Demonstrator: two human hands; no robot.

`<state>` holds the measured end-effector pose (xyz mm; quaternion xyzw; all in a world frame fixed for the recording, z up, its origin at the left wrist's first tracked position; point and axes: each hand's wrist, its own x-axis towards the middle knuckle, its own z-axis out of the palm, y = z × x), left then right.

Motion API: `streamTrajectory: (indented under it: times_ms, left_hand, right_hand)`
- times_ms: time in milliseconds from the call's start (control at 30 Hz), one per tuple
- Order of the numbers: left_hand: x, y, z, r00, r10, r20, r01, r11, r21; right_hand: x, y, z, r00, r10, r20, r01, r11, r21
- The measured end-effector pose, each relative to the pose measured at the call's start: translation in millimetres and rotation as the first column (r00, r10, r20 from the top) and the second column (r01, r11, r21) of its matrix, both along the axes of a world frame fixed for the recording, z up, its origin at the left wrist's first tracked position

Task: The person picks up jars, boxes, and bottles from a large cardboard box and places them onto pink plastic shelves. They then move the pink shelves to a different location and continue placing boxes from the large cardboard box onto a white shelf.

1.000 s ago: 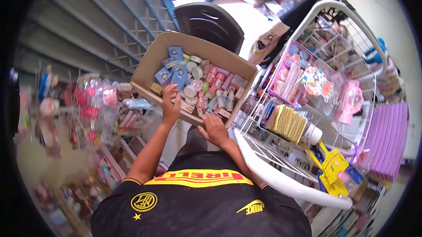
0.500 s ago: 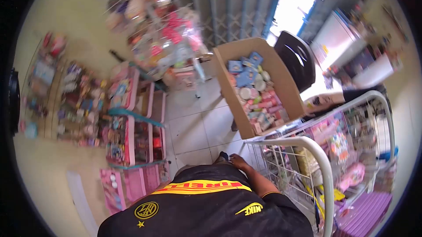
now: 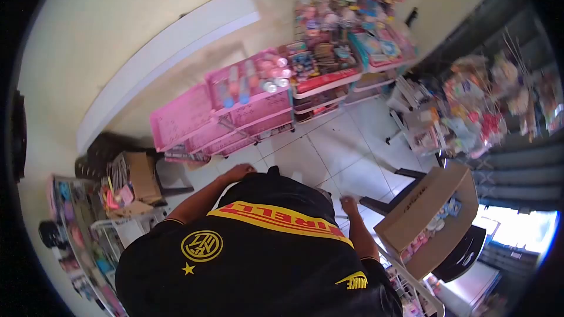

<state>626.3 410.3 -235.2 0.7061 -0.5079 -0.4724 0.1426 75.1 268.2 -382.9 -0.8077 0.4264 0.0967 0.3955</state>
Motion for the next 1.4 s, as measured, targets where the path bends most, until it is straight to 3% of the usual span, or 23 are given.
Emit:
streamTrajectory:
  times_ms: [33, 67, 100, 133, 167, 200, 233, 300, 333, 400, 567, 633, 800, 967, 1000, 1067, 1100, 1133, 1167, 1200, 1233, 1300, 1400]
  left_hand:
    - [-0.1, -16.4, 36.7, 0.998, 0.053, -0.044, -0.056, 0.996, -0.076]
    - [2.3, -28.8, 70.0, 0.992, 0.13, 0.009, -0.126, 0.976, -0.176]
    - [6.6, -42.5, 102.7, 0.987, 0.158, -0.029, -0.159, 0.942, -0.296]
    - [13.2, -55.5, 131.6, 0.982, 0.176, -0.068, -0.188, 0.891, -0.412]
    - [20.3, -67.6, 153.3, 0.973, 0.212, -0.087, -0.227, 0.84, -0.493]
    - [27.0, -79.5, 170.7, 0.964, 0.242, -0.111, -0.261, 0.781, -0.568]
    - [34.5, -92.2, 187.6, 0.962, 0.244, -0.119, -0.268, 0.775, -0.573]
    - [48.4, -120.4, 210.7, 0.962, 0.245, 0.121, -0.063, 0.629, -0.775]
    - [54.2, -138.2, 212.6, 0.964, 0.241, 0.112, -0.065, 0.623, -0.779]
    - [59.5, -173.7, 214.9, 0.923, 0.201, 0.329, 0.211, 0.451, -0.867]
    - [49.9, -229.2, 186.5, 0.874, 0.051, 0.482, 0.402, 0.481, -0.779]
    - [46.7, -234.8, 177.4, 0.886, 0.068, 0.458, 0.364, 0.512, -0.778]
    - [59.6, -222.0, 186.4, 0.948, 0.018, 0.318, 0.278, 0.442, -0.853]
    - [63.0, -174.1, 241.8, 0.959, 0.266, -0.098, -0.187, 0.333, -0.924]
    - [63.6, -164.4, 248.3, 0.961, 0.261, -0.092, -0.181, 0.341, -0.923]
    - [58.5, -146.5, 256.1, 0.792, 0.25, -0.557, -0.607, 0.418, -0.676]
    - [50.3, -141.1, 257.1, 0.795, 0.25, -0.552, -0.603, 0.427, -0.674]
    - [40.7, -136.3, 257.5, 0.49, 0.163, -0.856, -0.803, 0.468, -0.37]
    - [28.7, -131.3, 262.5, 0.076, 0.102, -0.992, -0.847, 0.532, -0.011]
    - [8.2, -126.2, 267.6, -0.189, 0.246, -0.95, -0.789, 0.538, 0.297]
    - [-3.4, -124.5, 250.6, -0.184, 0.258, -0.948, -0.785, 0.542, 0.3]
    - [-26.1, -122.9, 203.2, -0.442, 0.262, -0.858, -0.436, 0.773, 0.461]
    - [-79.9, -139.7, 216.0, -0.287, 0.334, -0.898, -0.416, 0.801, 0.431]
  right_hand:
    - [62.5, -22.3, 78.1, 0.985, -0.161, 0.058, 0.167, 0.976, -0.142]
    - [107.9, -46.1, 84.9, 0.911, -0.412, 0.025, 0.412, 0.903, -0.122]
    - [155.3, -65.5, 127.0, 0.901, -0.394, 0.184, 0.417, 0.901, -0.116]
    - [206.5, -82.7, 176.7, 0.908, -0.377, 0.182, 0.399, 0.911, -0.102]
    - [242.6, -98.2, 194.4, 0.893, -0.231, 0.387, 0.333, 0.917, -0.221]
    - [280.9, -109.7, 228.9, 0.91, -0.051, 0.411, 0.242, 0.871, -0.427]
    - [316.4, -118.6, 262.3, 0.886, 0.004, 0.464, 0.238, 0.854, -0.462]
    - [374.3, -133.0, 316.7, 0.831, 0.123, 0.543, 0.235, 0.807, -0.541]
    - [394.6, -139.2, 331.7, 0.802, 0.185, 0.568, 0.236, 0.776, -0.585]
    - [418.9, -156.0, 332.7, 0.814, 0.184, 0.551, 0.218, 0.782, -0.584]
    - [436.3, -173.6, 316.7, 0.843, 0.143, 0.518, 0.23, 0.776, -0.587]
    - [437.4, -175.0, 317.9, 0.871, 0.136, 0.473, 0.228, 0.74, -0.633]
    - [435.4, -169.5, 343.5, 0.855, 0.116, 0.505, 0.204, 0.821, -0.534]
    - [406.0, -152.6, 392.8, 0.738, -0.011, 0.674, 0.332, 0.877, -0.349]
    - [392.4, -151.5, 398.7, 0.693, -0.019, 0.721, 0.35, 0.883, -0.313]
    - [360.9, -152.3, 397.9, 0.58, -0.113, 0.807, 0.331, 0.938, -0.107]
    - [351.5, -145.6, 391.9, 0.577, -0.123, 0.808, 0.336, 0.937, -0.098]
    - [344.5, -133.6, 393.3, 0.331, -0.385, 0.862, 0.282, 0.912, 0.299]
    - [339.7, -118.5, 400.6, 0.095, -0.644, 0.759, 0.121, 0.764, 0.634]
    - [337.8, -97.5, 407.9, 0.11, -0.833, 0.542, 0.102, 0.552, 0.827]
    - [326.5, -86.3, 393.0, 0.101, -0.84, 0.534, 0.104, 0.542, 0.834]
    - [302.4, -66.3, 354.6, 0.368, -0.815, 0.449, -0.057, 0.462, 0.885]
    - [279.2, -49.7, 363.2, 0.228, -0.925, 0.303, -0.033, 0.304, 0.952]
